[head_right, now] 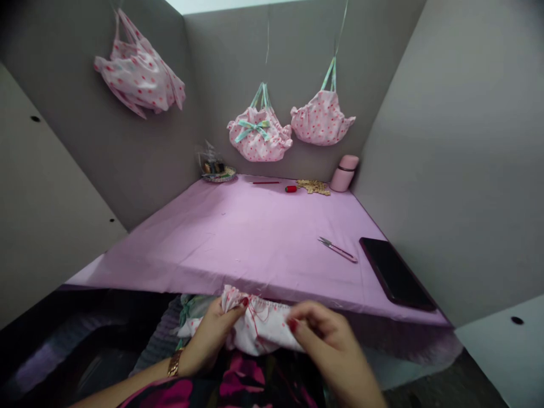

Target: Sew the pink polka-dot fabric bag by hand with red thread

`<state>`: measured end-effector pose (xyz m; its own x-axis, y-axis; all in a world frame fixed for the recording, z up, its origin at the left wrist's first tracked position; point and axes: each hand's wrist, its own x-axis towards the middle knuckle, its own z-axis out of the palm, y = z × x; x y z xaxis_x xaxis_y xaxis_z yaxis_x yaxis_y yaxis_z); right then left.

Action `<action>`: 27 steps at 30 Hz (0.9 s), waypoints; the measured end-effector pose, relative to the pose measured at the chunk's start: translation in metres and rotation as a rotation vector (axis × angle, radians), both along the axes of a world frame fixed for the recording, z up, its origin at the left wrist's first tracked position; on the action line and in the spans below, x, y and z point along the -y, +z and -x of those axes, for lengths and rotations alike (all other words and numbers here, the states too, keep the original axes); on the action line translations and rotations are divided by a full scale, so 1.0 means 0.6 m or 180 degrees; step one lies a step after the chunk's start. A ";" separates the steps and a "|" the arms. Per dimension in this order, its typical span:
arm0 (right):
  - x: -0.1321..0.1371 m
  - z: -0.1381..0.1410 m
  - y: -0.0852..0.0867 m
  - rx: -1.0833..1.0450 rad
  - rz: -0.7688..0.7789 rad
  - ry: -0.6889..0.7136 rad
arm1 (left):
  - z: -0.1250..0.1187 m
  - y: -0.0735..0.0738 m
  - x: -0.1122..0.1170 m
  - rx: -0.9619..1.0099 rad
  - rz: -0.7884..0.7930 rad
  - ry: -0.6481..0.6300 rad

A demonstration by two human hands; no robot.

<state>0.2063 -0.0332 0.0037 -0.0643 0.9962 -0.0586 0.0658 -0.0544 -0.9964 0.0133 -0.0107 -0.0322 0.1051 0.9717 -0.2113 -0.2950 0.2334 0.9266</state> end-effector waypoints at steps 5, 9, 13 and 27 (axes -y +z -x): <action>-0.040 0.076 -0.036 0.0917 -0.0343 0.0705 | -0.002 0.006 0.000 0.0054 0.0097 -0.0020; -0.043 0.070 -0.041 0.0713 -0.0312 0.0884 | 0.000 0.003 0.001 0.0033 0.0061 0.0045; -0.037 0.040 -0.037 0.0033 0.0152 0.0794 | 0.002 -0.001 0.002 -0.0001 0.0064 0.0116; -0.032 0.034 -0.039 -0.0282 0.0276 0.0854 | 0.002 -0.004 -0.002 0.0015 0.0024 -0.0008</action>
<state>0.1857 -0.0137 -0.0195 -0.3334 0.9344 -0.1252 0.0022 -0.1320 -0.9912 0.0123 -0.0095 -0.0343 0.1086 0.9699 -0.2181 -0.2988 0.2411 0.9233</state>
